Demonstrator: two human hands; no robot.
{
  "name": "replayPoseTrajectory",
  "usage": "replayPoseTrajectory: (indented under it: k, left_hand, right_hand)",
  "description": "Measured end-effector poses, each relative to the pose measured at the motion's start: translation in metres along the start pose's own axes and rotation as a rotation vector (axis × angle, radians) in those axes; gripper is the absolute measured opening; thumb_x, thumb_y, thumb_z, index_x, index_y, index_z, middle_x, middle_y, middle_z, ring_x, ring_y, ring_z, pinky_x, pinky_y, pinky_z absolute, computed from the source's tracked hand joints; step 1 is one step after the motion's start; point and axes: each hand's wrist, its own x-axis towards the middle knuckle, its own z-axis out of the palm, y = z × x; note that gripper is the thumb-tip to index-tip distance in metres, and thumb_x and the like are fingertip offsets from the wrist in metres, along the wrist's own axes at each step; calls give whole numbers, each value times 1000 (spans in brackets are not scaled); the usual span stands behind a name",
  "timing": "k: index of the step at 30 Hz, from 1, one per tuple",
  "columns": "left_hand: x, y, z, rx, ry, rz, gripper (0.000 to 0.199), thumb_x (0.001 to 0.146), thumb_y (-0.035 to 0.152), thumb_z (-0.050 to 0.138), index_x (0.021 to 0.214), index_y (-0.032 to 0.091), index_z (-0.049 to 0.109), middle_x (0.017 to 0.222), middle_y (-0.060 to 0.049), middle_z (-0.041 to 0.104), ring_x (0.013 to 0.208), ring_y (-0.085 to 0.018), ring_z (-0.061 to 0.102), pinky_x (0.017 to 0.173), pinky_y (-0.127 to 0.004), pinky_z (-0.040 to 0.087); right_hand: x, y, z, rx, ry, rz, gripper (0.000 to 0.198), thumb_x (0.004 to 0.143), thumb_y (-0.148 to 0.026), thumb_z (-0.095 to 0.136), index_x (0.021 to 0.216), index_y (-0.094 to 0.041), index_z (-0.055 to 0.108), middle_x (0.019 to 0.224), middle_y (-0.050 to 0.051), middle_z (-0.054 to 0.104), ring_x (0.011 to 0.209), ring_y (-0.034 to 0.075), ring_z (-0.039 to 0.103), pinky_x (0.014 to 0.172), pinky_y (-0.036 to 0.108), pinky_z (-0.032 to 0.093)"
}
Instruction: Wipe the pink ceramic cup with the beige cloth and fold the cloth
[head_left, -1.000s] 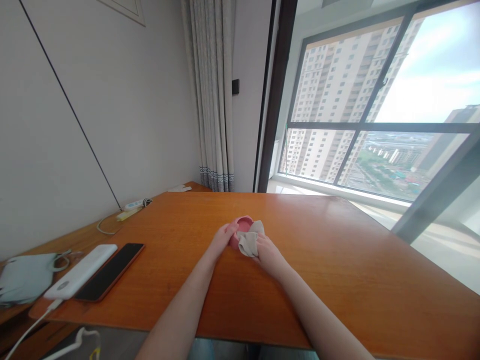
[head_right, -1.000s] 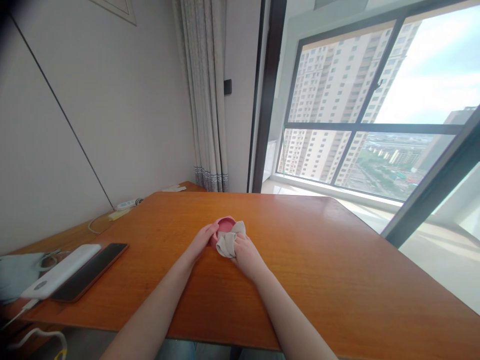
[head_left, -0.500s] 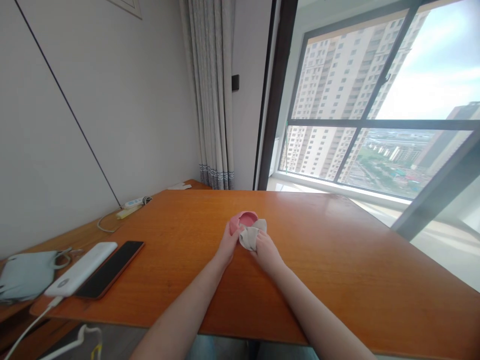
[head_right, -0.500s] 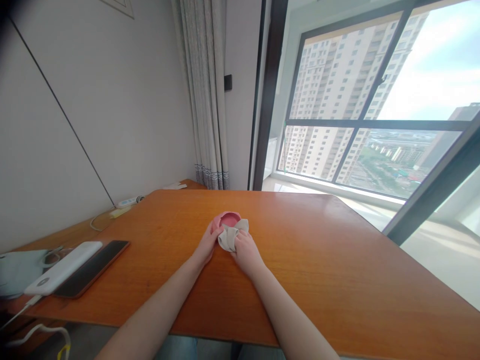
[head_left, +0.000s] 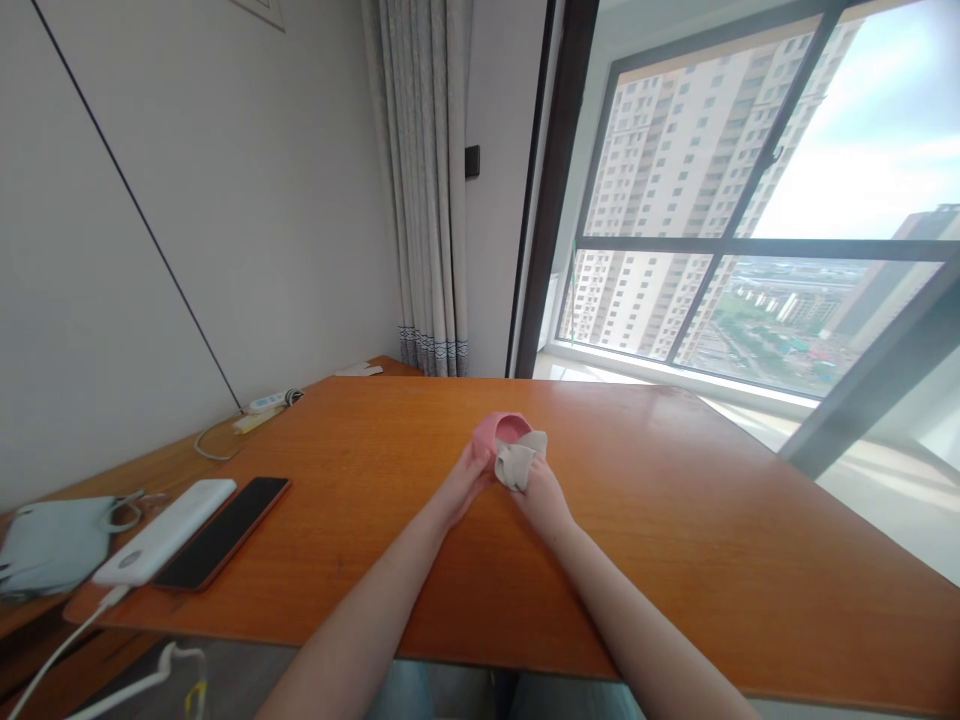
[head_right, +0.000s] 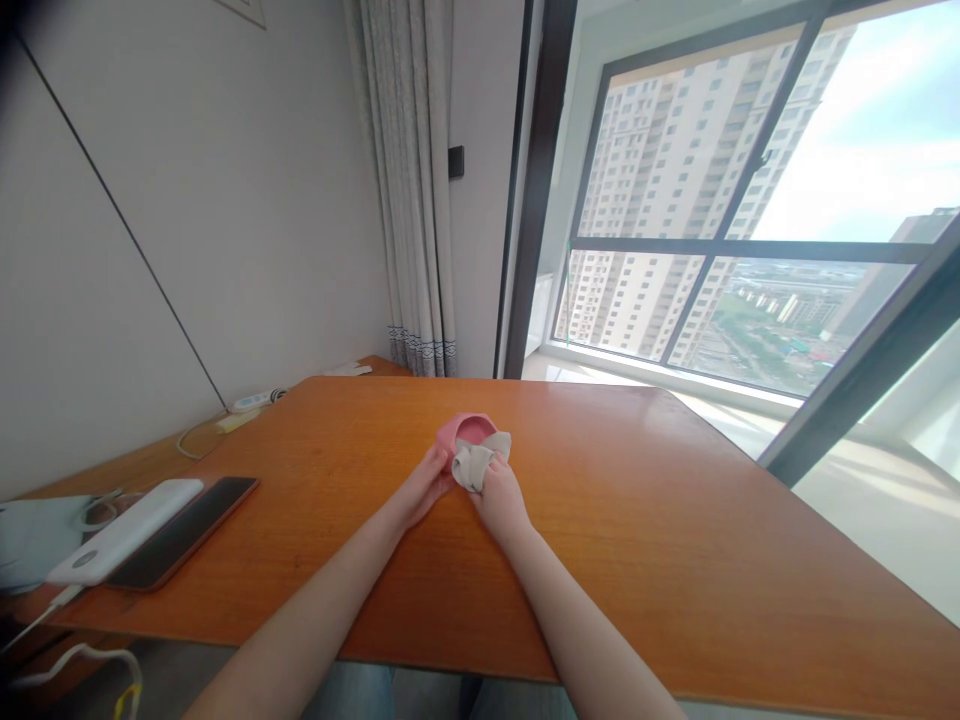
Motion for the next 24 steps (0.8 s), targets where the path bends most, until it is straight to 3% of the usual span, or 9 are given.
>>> replayPoseTrajectory:
  k: [3,6,12,18,24]
  left_hand:
    - [-3,-13,6,4,-67,-8,74,64,38,78,128,21,45,133,-13,52,122,-28,49,102,-41,38]
    - [-5,-17,4,39,5,13,74,64,32,79,127,19,43,131,-15,53,123,-26,48,108,-41,31]
    - [-1,-22,-5,44,125,77,75,66,35,77,131,20,42,135,-15,49,126,-26,45,109,-40,30]
    - [0,-19,-6,-110,51,-11,69,68,38,76,128,23,46,134,-13,51,122,-27,49,101,-41,41]
    - [2,-10,-10,-82,43,-90,63,69,49,71,124,23,53,129,-13,55,118,-28,52,91,-39,47]
  right_hand:
    - [-1,5,5,95,103,115,25,80,-26,56,103,-17,64,104,12,64,100,27,56,89,45,46]
    - [-3,3,10,175,91,171,22,80,-29,57,97,-17,64,99,12,65,97,27,59,87,46,48]
    - [-3,-4,19,214,98,159,26,81,-24,54,106,-17,60,106,14,64,100,28,59,90,48,48]
    - [0,1,11,140,38,50,32,81,-25,55,111,-15,60,109,16,63,106,31,57,92,53,46]
    - [7,3,-13,56,-92,-110,36,82,-26,53,117,-20,58,114,11,63,110,26,56,96,44,44]
